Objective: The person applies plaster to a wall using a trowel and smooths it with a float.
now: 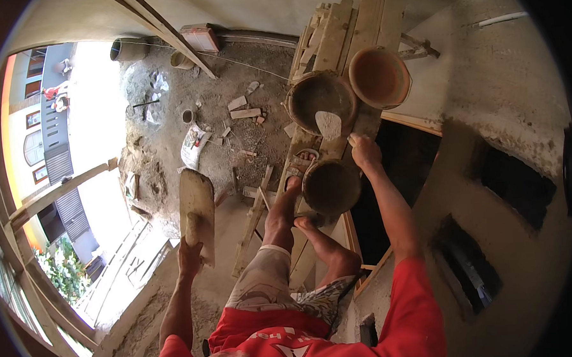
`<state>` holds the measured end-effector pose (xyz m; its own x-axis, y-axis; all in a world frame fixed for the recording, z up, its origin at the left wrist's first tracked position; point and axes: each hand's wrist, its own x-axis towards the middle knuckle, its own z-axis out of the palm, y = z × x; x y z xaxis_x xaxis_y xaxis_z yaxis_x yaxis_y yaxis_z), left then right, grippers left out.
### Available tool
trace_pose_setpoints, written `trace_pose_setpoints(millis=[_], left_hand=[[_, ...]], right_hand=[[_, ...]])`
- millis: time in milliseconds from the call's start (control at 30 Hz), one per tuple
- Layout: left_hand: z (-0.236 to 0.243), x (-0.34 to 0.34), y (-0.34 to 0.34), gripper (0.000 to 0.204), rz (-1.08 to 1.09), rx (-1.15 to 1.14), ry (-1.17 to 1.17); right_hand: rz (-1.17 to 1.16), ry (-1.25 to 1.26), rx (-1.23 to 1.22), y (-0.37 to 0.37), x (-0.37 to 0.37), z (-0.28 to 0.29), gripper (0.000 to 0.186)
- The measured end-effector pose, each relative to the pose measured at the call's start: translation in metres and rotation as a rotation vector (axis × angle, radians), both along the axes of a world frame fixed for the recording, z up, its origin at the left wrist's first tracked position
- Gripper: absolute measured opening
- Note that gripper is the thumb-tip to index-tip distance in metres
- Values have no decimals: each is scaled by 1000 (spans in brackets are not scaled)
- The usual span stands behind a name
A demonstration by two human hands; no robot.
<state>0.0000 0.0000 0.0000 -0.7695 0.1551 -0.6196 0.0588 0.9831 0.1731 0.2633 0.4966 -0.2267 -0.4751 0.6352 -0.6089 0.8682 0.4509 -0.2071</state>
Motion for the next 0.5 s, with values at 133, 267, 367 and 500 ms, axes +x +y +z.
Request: trace_pose_setpoints(millis=[133,267,367,500], left_hand=[[-17,0,0,43,77,-55,4],[-36,19,-38,42,97,-107,-6],[-47,23,-45,41,119,-65,-8],[-52,29,-52,40,126,-63,-17]], right_hand=[[32,127,97,27,-56,-58,31],[66,139,156,37,-73,-112,35],[122,177,176,46,-77,-130,38],[202,223,132,49,-75,-140,41]])
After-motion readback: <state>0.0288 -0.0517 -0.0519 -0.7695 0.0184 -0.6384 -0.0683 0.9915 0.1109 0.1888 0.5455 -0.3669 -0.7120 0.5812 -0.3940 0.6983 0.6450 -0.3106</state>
